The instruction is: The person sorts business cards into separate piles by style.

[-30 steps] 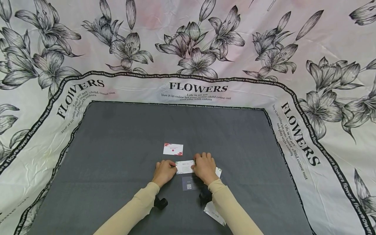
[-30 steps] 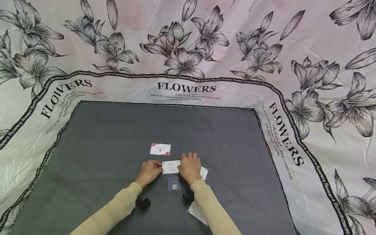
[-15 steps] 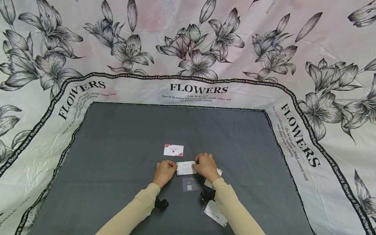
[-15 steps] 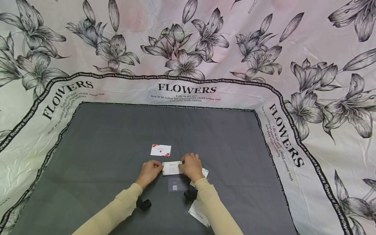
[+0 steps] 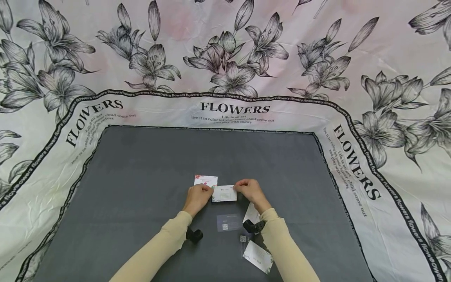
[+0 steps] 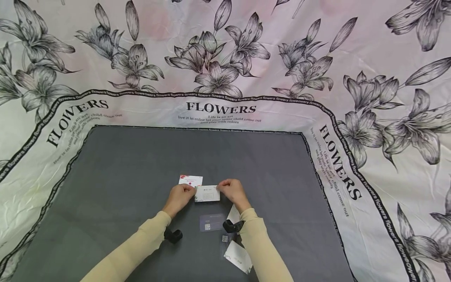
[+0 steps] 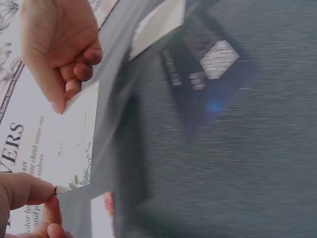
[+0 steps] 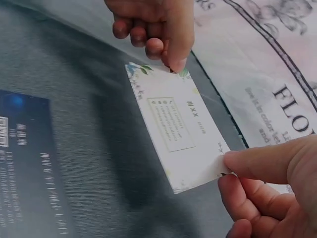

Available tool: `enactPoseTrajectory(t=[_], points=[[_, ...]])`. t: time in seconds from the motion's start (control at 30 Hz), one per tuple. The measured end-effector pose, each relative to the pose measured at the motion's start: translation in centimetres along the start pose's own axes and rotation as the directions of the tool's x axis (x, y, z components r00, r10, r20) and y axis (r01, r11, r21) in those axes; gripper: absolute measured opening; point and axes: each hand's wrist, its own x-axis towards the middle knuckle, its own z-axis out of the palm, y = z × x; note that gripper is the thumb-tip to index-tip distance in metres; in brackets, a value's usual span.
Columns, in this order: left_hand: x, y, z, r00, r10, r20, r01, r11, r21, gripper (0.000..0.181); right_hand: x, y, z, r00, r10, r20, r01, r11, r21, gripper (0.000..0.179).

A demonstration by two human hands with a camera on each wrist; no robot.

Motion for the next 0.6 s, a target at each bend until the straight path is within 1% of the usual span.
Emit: enactPoseTrajectory(t=[0.1,0.17,0.23,0.37,0.4,0.5,0.6], points=[[1.0,1.1,0.0,0.999,0.013,0.039,-0.013,1.000,0.000,0.024,0.5,-0.2,-0.8,0.999,0.021,-0.028,-0.020,0.999,0.045,0.014],[1.7,1.9,0.0,0.997,0.011,0.078,-0.010,1.000,-0.012,0.026,0.9,-0.3,-1.2,0.999,0.018,-0.051,-0.015,0.998,0.059,0.014],[2.5,2.5,0.0,0.992,0.005,0.129,-0.001,0.999,-0.032,0.028,1.4,-0.2,-1.5,0.997,0.010,-0.079,-0.005,0.999,0.054,0.015],[3.9,3.2,0.3,0.979,-0.022,0.202,0.033,0.998,-0.047,0.031,2.1,0.0,-1.8,0.992,-0.005,-0.124,0.009,1.000,0.029,0.017],[4.2,3.3,0.4,0.976,-0.029,0.214,0.037,0.999,-0.035,0.031,2.3,0.0,-1.8,0.991,-0.002,-0.135,0.005,1.000,0.023,0.017],[4.9,3.6,1.0,0.975,-0.049,0.218,0.043,0.999,0.030,0.029,2.8,0.4,-1.9,0.986,0.010,-0.164,-0.010,1.000,-0.004,0.017],[5.5,3.7,1.8,0.976,-0.086,0.200,0.061,0.990,0.126,0.030,3.2,0.8,-1.9,0.982,0.022,-0.188,-0.029,0.999,-0.037,0.017]])
